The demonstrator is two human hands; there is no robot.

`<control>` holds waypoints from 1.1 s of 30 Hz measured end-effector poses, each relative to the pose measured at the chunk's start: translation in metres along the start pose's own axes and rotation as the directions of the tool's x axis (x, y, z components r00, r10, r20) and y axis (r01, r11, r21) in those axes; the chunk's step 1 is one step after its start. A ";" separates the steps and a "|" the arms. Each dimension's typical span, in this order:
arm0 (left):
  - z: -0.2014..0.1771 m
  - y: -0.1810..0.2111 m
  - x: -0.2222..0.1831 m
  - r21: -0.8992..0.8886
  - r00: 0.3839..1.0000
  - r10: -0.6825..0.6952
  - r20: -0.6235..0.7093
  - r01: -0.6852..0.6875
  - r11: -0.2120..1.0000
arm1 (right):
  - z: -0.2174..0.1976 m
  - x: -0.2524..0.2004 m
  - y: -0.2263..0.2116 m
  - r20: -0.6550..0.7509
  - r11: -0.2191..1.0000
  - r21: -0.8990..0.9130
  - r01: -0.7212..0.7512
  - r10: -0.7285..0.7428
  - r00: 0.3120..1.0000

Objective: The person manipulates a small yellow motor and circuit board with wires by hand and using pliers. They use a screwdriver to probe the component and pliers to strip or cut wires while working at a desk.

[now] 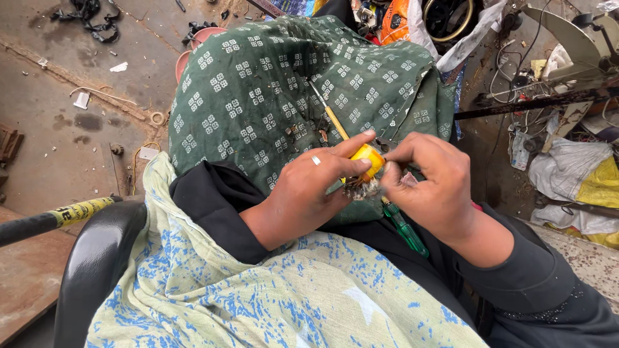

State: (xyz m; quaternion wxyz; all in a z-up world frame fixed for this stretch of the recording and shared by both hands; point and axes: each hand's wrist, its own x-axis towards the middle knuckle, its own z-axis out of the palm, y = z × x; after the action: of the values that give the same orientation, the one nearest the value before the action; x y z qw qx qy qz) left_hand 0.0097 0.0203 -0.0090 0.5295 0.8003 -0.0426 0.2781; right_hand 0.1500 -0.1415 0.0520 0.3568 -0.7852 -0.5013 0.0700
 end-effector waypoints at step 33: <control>-0.011 0.012 0.005 0.036 0.994 0.071 0.083 -0.074 0.997 | 0.004 -0.007 0.004 0.061 0.996 0.033 -0.082 0.080 0.995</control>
State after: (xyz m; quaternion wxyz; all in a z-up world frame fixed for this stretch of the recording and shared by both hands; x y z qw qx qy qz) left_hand 0.0048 0.0259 0.0068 0.5012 0.8191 -0.0880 0.2649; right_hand 0.1474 -0.1463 0.0447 0.3523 -0.7961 -0.4781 0.1165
